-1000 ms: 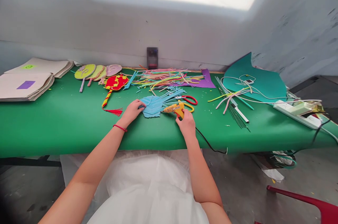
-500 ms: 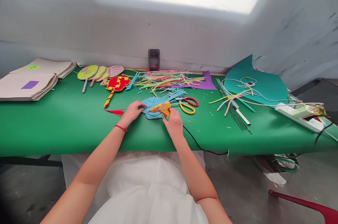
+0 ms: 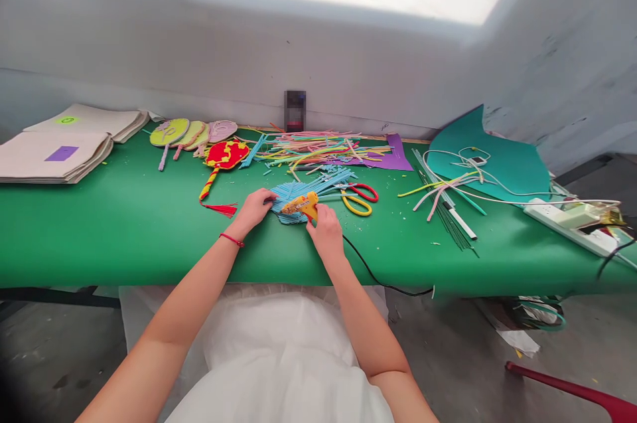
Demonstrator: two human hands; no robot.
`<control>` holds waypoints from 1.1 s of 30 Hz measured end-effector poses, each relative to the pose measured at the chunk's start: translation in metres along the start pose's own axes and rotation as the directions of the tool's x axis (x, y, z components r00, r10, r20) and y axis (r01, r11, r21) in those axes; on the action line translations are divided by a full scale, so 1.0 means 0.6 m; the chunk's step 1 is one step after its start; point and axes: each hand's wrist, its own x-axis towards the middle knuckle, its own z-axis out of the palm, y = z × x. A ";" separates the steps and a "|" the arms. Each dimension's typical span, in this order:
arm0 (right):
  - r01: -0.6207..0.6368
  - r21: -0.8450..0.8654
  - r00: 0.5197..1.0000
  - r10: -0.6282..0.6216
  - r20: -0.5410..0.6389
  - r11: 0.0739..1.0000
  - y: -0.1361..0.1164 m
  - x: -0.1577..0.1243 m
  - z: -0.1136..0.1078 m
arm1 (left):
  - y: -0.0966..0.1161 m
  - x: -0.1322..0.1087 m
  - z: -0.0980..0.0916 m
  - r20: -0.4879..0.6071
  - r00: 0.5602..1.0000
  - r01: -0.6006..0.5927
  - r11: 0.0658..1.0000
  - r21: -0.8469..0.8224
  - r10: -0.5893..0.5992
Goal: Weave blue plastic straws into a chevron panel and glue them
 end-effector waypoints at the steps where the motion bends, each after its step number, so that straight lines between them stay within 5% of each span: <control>1: 0.001 0.003 1.000 -0.001 0.001 1.000 0.000 0.000 0.000 | 0.000 0.000 0.000 -0.004 1.000 0.000 1.000 -0.003 0.000; 33: -0.062 0.017 0.998 0.062 -0.023 0.998 0.028 -0.030 -0.039 | 0.003 -0.004 -0.002 0.004 1.000 -0.019 0.999 -0.035 0.019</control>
